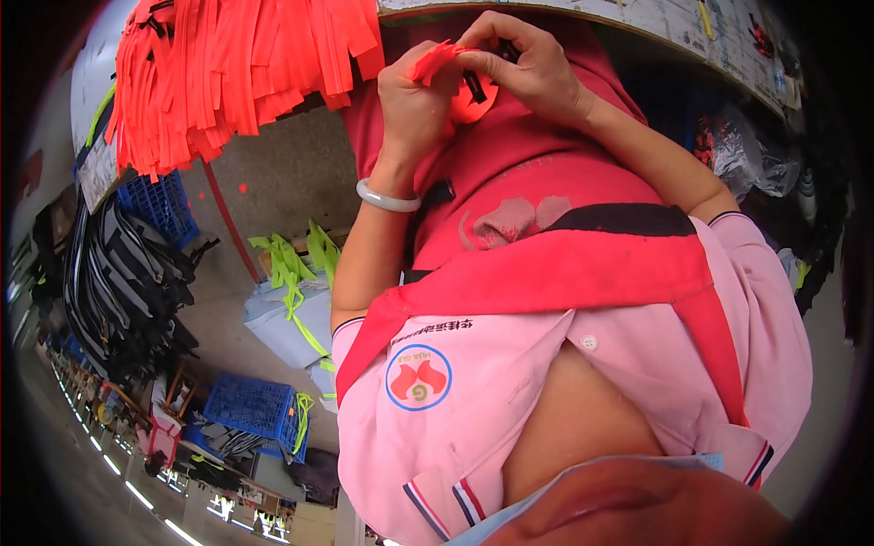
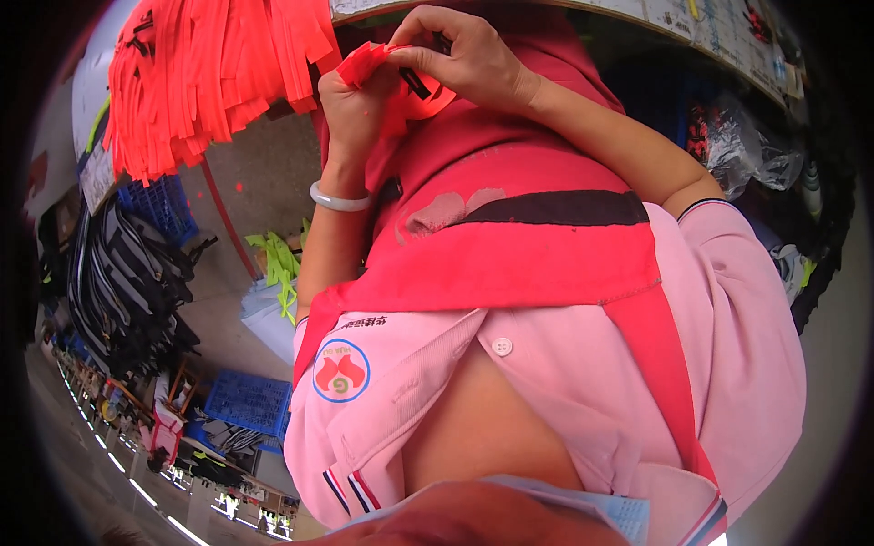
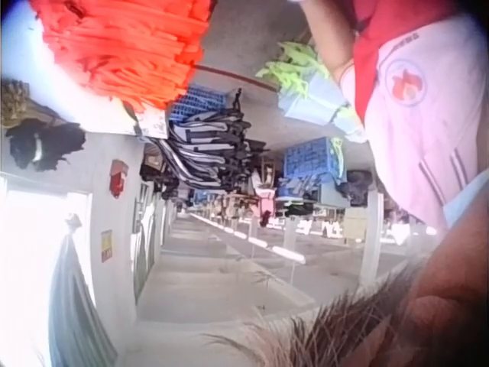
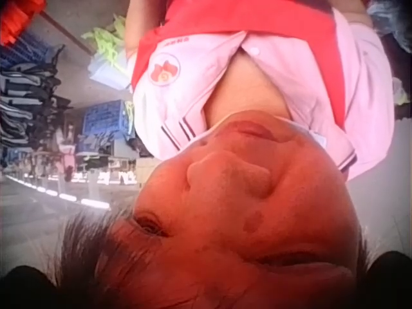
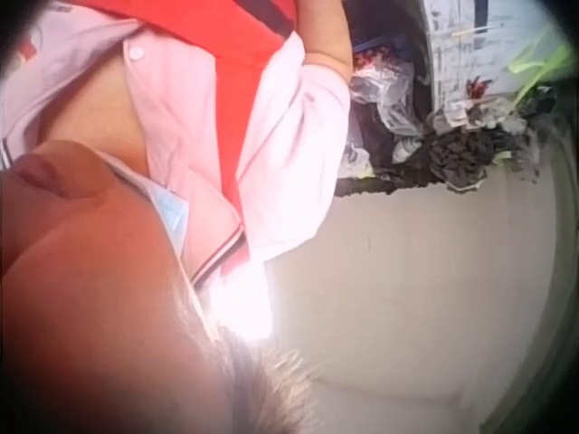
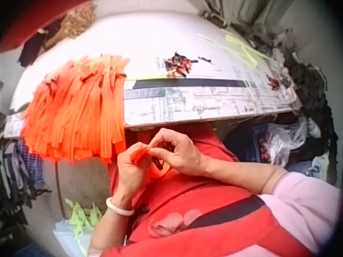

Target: Attaching plastic buckles to bright red fabric straps at a workbench.

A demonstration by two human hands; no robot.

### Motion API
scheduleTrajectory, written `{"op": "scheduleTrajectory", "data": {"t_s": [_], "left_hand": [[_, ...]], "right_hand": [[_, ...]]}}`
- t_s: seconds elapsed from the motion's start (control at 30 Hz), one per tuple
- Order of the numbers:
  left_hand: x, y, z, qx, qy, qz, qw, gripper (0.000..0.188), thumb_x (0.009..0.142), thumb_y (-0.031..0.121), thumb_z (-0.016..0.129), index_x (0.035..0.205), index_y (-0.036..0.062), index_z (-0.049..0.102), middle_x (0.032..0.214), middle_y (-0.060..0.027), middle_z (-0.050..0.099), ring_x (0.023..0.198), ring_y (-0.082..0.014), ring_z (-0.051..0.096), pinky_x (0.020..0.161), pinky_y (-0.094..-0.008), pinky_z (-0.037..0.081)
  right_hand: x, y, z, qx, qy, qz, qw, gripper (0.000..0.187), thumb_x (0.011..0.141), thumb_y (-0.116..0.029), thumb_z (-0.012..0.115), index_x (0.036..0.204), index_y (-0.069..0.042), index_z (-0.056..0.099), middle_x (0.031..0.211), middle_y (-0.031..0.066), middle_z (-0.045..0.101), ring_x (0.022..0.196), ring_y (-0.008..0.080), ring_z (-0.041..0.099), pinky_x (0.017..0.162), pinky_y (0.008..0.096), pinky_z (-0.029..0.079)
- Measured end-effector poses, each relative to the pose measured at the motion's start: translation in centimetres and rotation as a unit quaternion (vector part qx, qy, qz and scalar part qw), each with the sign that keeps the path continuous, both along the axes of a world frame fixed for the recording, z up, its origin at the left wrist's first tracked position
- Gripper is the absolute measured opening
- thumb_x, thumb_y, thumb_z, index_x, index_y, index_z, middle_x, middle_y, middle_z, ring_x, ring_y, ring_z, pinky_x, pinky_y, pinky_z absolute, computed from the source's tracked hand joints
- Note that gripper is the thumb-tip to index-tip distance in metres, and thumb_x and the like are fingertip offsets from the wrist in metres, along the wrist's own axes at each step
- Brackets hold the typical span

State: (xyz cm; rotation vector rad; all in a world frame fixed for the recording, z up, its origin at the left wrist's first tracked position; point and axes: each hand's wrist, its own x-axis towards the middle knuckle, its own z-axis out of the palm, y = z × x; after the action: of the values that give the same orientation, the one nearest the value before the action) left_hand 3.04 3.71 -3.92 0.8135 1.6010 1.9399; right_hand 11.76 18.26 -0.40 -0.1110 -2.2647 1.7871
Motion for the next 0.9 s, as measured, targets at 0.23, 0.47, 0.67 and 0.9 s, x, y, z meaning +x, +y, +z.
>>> {"op": "scheduleTrajectory", "data": {"t_s": [0.23, 0.47, 0.67, 0.9], "left_hand": [[-0.8, 0.9, 0.3, -0.053, -0.213, -0.047, 0.974, 0.015, 0.088, 0.008, 0.066, 0.097, -0.0034, 0.066, 0.073, -0.0051, 0.065, 0.063, -0.0104, 0.061, 0.060, -0.0251, 0.054], [-1.1, 5.7, -5.0, 0.054, -0.609, -0.076, 0.787, 0.017, 0.094, 0.009, 0.055, 0.105, -0.0043, 0.054, 0.079, -0.0112, 0.059, 0.062, -0.0192, 0.059, 0.057, -0.0323, 0.054], [-1.0, 8.8, -7.3, 0.064, -0.672, -0.077, 0.734, 0.013, 0.096, 0.012, 0.050, 0.098, -0.0008, 0.053, 0.081, -0.0102, 0.058, 0.063, -0.0197, 0.056, 0.060, -0.0304, 0.053], [-1.1, 9.2, -7.4, 0.116, -0.661, -0.090, 0.736, 0.011, 0.095, 0.008, 0.047, 0.099, -0.0011, 0.053, 0.082, -0.0095, 0.058, 0.069, -0.0172, 0.055, 0.062, -0.0270, 0.052]], "right_hand": [[0.0, 1.8, -0.8, -0.067, -0.174, -0.062, 0.980, 0.021, 0.091, -0.025, 0.066, 0.096, -0.005, 0.064, 0.071, -0.0044, 0.055, 0.060, 0.0017, 0.048, 0.053, 0.0178, 0.042], [-2.0, 4.3, -0.7, -0.096, -0.197, -0.091, 0.971, 0.016, 0.095, -0.013, 0.053, 0.088, 0.001, 0.057, 0.071, 0.0047, 0.062, 0.062, 0.0108, 0.061, 0.054, 0.0231, 0.047], [-2.5, 6.4, -4.8, 0.279, -0.132, -0.153, 0.939, 0.023, 0.090, -0.019, 0.056, 0.084, 0.004, 0.058, 0.071, 0.0194, 0.064, 0.065, 0.0332, 0.065, 0.059, 0.0401, 0.052], [-4.0, 5.4, -4.7, 0.336, -0.071, -0.191, 0.920, 0.019, 0.090, -0.017, 0.055, 0.083, 0.001, 0.057, 0.071, 0.0230, 0.062, 0.066, 0.0410, 0.062, 0.059, 0.0439, 0.050]]}}
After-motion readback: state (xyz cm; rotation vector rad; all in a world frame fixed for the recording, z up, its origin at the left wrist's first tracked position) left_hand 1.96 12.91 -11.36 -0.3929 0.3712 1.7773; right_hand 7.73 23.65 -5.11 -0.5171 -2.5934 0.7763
